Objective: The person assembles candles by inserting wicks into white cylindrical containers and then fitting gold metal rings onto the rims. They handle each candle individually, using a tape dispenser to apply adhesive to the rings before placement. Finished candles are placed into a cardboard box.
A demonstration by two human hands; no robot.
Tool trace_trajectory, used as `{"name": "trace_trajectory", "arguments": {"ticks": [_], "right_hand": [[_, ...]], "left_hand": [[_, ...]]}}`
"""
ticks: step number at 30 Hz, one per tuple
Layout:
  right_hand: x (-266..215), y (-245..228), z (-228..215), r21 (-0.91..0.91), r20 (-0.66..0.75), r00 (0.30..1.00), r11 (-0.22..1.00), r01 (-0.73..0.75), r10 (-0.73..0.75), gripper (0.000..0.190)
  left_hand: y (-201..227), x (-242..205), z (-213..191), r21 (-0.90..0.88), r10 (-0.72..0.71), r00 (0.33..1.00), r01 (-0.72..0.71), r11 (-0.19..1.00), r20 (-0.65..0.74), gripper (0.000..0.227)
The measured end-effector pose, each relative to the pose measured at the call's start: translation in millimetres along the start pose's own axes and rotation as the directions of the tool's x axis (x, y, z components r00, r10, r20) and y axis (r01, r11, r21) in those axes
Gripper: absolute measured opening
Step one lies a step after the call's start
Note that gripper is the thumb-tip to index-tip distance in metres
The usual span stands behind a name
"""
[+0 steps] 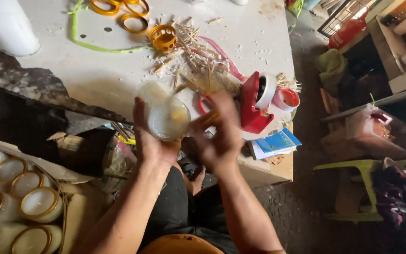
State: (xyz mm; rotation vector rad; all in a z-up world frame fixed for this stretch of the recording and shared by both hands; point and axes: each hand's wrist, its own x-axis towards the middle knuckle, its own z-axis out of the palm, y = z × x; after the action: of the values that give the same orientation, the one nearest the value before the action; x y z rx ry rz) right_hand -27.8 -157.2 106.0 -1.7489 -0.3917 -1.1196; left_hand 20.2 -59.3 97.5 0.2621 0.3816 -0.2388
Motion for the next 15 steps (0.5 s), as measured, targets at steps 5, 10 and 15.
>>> {"name": "trace_trajectory", "arguments": {"ticks": [5, 10, 15], "right_hand": [[18.4, -1.7, 0.7, 0.039, -0.219, 0.975, 0.999, 0.037, -0.027, 0.075], [-6.8, 20.5, -34.4, 0.062, 0.040, 0.999, 0.998, -0.001, -0.001, 0.079], [-32.1, 67.7, -55.5, -0.010, -0.166, 0.984, 0.998, -0.061, 0.059, 0.075]], "left_hand": [[3.9, 18.9, -11.7, 0.058, 0.032, 0.995, -0.038, 0.998, 0.093, 0.055], [3.4, 3.5, -4.3, 0.072, -0.001, 0.999, -0.003, 0.997, 0.047, 0.052], [5.4, 4.8, -7.5, 0.056, -0.008, 0.996, 0.003, 0.998, 0.084, 0.064]]}}
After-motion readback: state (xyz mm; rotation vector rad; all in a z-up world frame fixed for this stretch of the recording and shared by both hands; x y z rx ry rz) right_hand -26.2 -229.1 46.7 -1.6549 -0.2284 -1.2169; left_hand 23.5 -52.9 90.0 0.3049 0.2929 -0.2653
